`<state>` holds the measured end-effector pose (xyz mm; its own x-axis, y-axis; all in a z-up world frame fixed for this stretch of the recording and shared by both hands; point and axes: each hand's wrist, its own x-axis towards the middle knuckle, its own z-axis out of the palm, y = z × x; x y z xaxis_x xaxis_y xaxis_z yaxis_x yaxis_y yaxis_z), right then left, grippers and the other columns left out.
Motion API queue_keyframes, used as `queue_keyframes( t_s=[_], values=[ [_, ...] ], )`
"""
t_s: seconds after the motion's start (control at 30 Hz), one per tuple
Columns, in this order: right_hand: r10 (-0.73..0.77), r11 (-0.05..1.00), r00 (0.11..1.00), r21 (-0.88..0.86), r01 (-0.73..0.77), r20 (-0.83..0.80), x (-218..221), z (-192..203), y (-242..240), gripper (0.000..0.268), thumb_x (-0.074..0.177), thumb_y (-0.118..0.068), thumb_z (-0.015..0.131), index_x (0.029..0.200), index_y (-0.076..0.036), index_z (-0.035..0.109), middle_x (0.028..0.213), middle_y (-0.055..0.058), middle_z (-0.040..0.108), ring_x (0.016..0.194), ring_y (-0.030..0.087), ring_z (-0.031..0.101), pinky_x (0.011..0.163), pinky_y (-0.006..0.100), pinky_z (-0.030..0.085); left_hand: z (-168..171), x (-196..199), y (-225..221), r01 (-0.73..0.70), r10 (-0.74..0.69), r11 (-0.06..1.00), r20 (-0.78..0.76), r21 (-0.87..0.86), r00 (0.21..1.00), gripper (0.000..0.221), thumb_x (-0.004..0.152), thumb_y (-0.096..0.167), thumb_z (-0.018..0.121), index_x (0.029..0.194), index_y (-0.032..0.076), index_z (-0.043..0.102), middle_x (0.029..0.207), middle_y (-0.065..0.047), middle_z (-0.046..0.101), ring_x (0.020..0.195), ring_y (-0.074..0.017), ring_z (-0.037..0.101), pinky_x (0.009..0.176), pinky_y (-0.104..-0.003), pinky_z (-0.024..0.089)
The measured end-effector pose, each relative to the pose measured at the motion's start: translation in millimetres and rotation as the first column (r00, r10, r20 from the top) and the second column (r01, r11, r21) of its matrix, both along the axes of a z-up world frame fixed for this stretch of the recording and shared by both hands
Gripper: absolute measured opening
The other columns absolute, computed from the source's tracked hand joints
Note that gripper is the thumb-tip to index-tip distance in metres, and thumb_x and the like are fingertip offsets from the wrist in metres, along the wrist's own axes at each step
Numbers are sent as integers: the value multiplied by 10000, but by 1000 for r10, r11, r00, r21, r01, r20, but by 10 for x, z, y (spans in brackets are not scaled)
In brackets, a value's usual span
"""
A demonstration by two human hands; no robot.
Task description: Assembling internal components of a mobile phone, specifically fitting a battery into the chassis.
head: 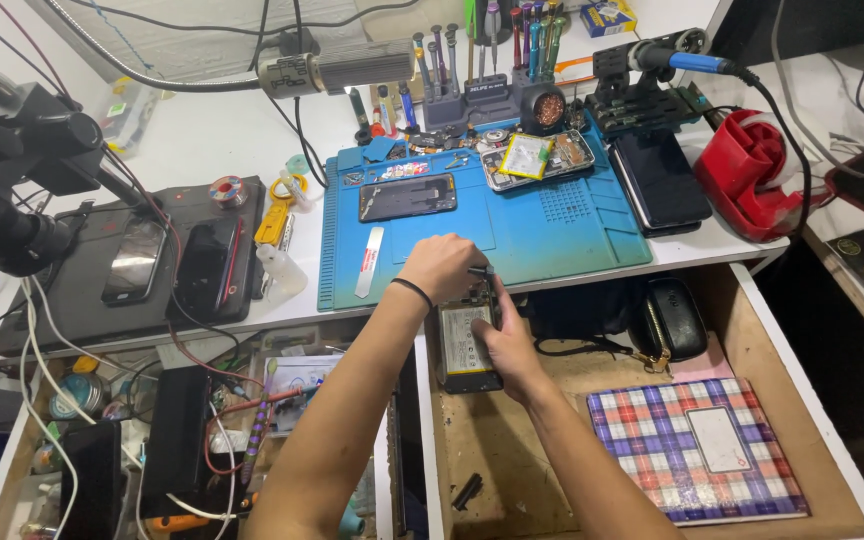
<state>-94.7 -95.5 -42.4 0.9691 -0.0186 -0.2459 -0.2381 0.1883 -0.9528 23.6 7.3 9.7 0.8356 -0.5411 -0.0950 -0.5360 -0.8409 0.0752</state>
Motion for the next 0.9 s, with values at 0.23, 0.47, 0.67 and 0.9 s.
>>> queue_keyframes(
  t_s=[0.23,0.47,0.67,0.9],
  values=[
    [-13,1000,1000,-21,13,7,1,-5,-11,849,902,24,543,1640,-215,199,1227,181,646,983,250,665,845,425,571,101,14,-1,32,-32,1000,-54,-2,998,235,867,200,776,1101,204,802,963,-74,797,956,-307,768,848,-439,640],
    [-25,999,998,-29,26,52,39,-91,-7,849,897,21,554,1639,-193,200,1235,185,632,1015,259,656,856,443,565,52,105,-35,65,-67,997,-96,-31,993,266,845,246,791,1109,216,800,958,-89,798,945,-320,766,842,-456,639],
    [-23,999,996,-35,26,80,82,-177,-25,844,898,15,555,1638,-180,199,1243,179,642,1009,257,675,839,442,574,-20,148,-59,112,-112,994,-35,-4,993,296,824,233,818,1118,206,798,936,-116,787,905,-338,766,809,-469,648],
    [-22,999,996,-44,26,84,36,-144,-13,801,895,23,552,1618,-185,279,1221,171,658,1026,276,682,846,446,576,-55,81,18,130,-130,992,30,0,991,292,844,217,806,1136,208,788,927,-113,784,895,-331,770,812,-458,645]
  ],
)
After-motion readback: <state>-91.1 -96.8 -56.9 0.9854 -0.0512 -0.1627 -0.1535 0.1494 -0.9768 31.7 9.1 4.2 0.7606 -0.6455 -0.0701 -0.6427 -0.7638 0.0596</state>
